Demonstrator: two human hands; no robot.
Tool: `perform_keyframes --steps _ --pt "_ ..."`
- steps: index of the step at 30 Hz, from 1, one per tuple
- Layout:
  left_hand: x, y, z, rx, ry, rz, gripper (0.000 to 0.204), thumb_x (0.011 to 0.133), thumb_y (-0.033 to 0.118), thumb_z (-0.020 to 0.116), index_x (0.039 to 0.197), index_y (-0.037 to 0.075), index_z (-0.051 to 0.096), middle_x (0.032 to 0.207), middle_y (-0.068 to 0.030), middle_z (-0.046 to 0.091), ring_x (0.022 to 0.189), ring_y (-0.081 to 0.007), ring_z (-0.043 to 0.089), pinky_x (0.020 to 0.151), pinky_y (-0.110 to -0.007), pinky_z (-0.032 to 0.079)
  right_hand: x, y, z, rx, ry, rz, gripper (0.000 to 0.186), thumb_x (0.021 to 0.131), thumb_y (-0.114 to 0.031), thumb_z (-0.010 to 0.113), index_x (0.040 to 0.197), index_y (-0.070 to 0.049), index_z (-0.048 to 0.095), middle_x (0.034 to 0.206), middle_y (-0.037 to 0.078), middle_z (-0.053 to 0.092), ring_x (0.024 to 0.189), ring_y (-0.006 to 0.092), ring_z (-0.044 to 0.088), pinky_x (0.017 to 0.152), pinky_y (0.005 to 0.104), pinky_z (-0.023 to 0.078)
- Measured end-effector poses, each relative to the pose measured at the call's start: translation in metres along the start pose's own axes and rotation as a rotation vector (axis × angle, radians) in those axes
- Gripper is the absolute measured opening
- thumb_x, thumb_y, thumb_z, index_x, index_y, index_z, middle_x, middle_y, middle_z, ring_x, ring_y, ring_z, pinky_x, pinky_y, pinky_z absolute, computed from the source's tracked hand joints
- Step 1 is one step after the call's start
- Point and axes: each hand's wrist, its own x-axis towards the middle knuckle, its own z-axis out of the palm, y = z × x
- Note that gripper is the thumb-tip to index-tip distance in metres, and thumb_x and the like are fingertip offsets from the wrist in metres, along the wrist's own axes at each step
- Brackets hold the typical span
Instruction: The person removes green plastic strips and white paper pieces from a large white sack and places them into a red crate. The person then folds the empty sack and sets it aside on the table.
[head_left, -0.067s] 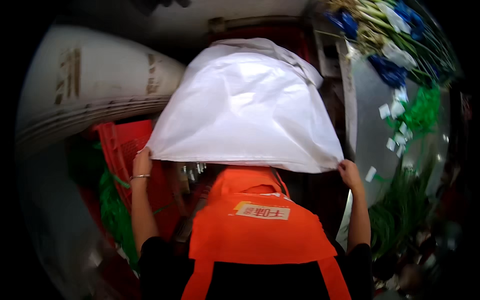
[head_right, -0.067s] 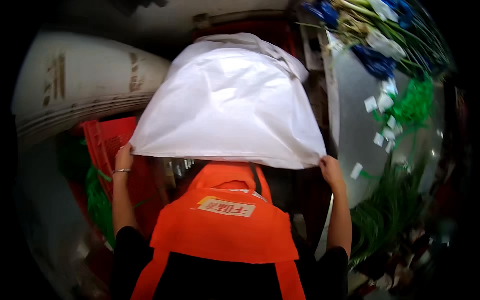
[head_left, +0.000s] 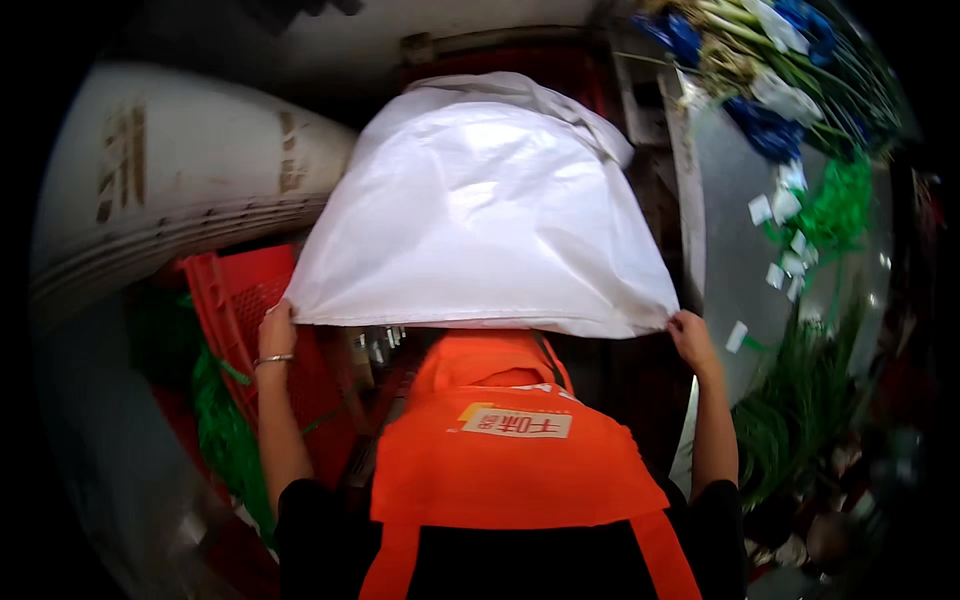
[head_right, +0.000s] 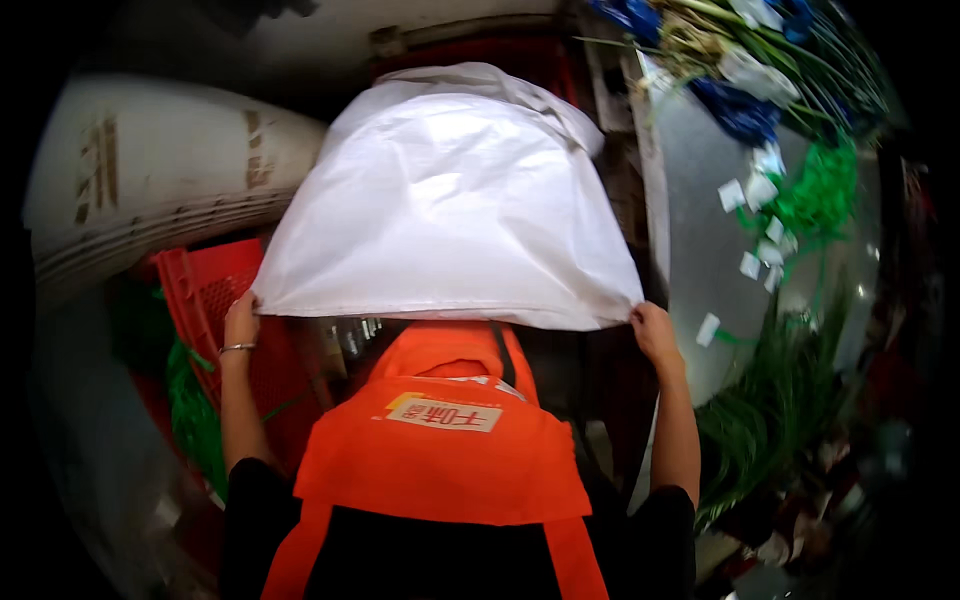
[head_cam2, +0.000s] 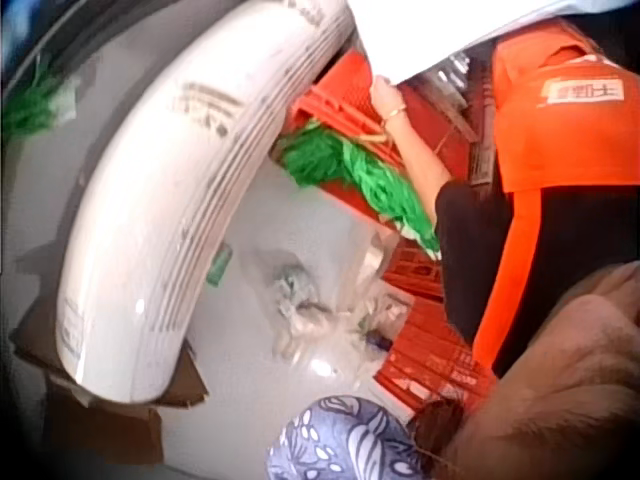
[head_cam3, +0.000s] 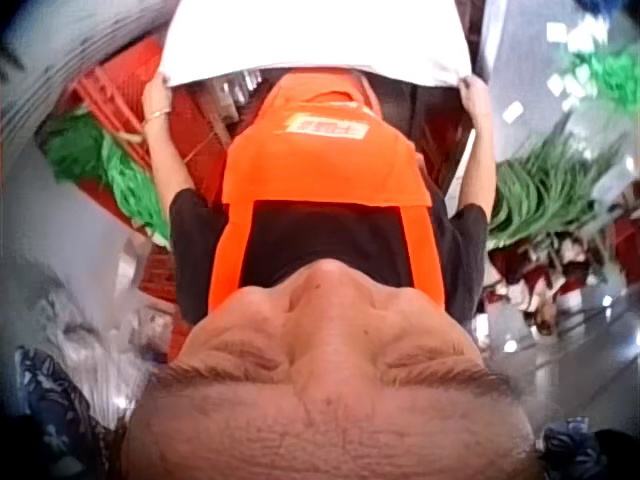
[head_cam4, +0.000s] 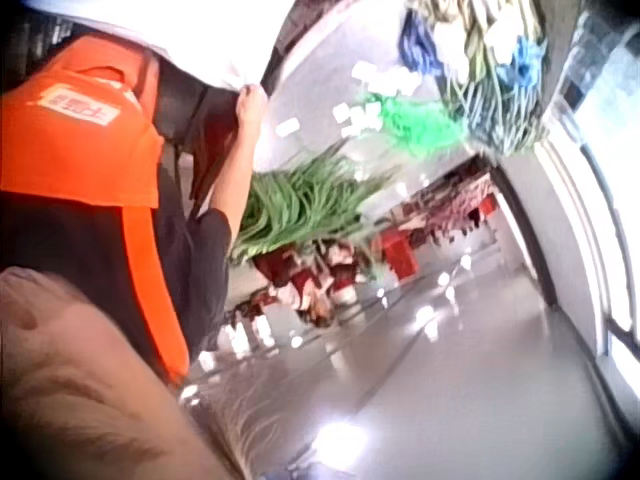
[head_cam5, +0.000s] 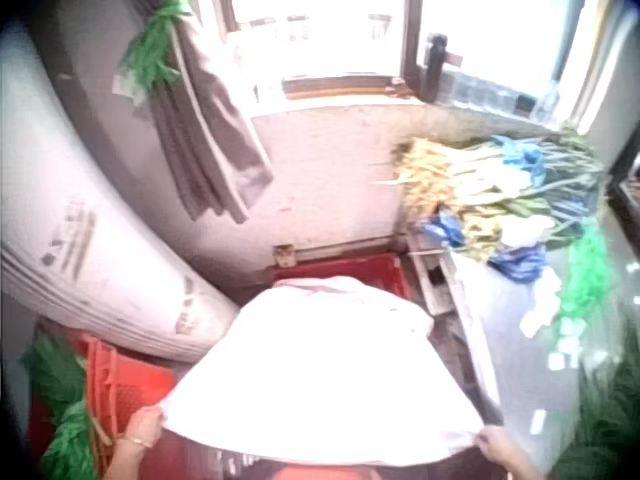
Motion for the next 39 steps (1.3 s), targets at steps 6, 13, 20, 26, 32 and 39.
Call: perform_keyframes --steps 6,13,20,26,32,39 --pt "0.010 0.006 0.000 0.084 -0.063 -0.046 0.018 0.077 -0.003 0.043 0.094 0.002 0.047 0.082 -0.0267 0.058 0.083 -0.0445 0.055 0.069 -0.050 0.043 -0.016 0.000 0.016 0.168 0.104 0.096 0.007 0.078 -0.005 0.057 0.081 0.001 0.059 0.080 0.019 0.059 0.076 0.0356 0.057 0.069 0.0391 0.046" --pt "0.037 0.010 -0.031 0.004 0.150 -0.171 0.015 0.076 -0.002 0.046 0.090 0.004 0.045 0.082 -0.0269 0.058 0.084 -0.0460 0.055 0.070 -0.051 0.042 0.038 -0.036 -0.072 0.897 0.845 0.028 0.011 0.085 -0.008 0.056 0.088 0.002 0.059 0.078 0.007 0.063 0.077 0.0129 0.061 0.068 0.0256 0.050" --pt "0.013 0.216 -0.129 -0.705 0.368 0.428 0.054 0.074 0.000 0.062 0.124 0.003 0.042 0.116 -0.0115 0.055 0.069 -0.0123 0.061 0.059 -0.025 0.048 0.074 -0.237 -0.115 0.683 0.533 -0.314 0.010 0.078 -0.004 0.055 0.083 0.001 0.061 0.075 0.009 0.064 0.067 0.0136 0.063 0.062 0.0255 0.050" --pt "-0.019 0.321 -0.105 -1.009 0.397 0.545 0.035 0.077 0.001 0.062 0.110 -0.002 0.052 0.079 -0.0031 0.058 0.058 -0.0071 0.054 0.048 -0.019 0.042 0.052 -0.351 -0.100 0.946 0.374 -0.777 0.013 0.077 -0.007 0.058 0.084 0.003 0.058 0.076 0.014 0.059 0.066 0.0217 0.061 0.060 0.0301 0.048" --pt "-0.046 0.284 -0.145 -1.028 0.326 0.351 0.014 0.082 -0.001 0.055 0.095 -0.002 0.060 0.063 -0.0006 0.055 0.044 -0.0039 0.045 0.038 -0.018 0.033 0.125 -0.250 -0.060 1.089 0.129 -0.448 0.019 0.085 -0.014 0.058 0.094 0.002 0.060 0.081 0.005 0.062 0.066 0.0117 0.061 0.062 0.0244 0.049" --pt "-0.084 0.273 -0.176 -1.064 0.358 0.252 0.016 0.077 -0.005 0.059 0.092 -0.002 0.062 0.070 -0.0045 0.060 0.049 -0.0064 0.052 0.041 -0.017 0.039 0.222 -0.166 0.004 0.355 0.410 0.251 0.054 0.075 -0.028 0.063 0.118 -0.002 0.043 0.121 0.022 0.046 0.107 0.0364 0.049 0.087 0.0436 0.043"
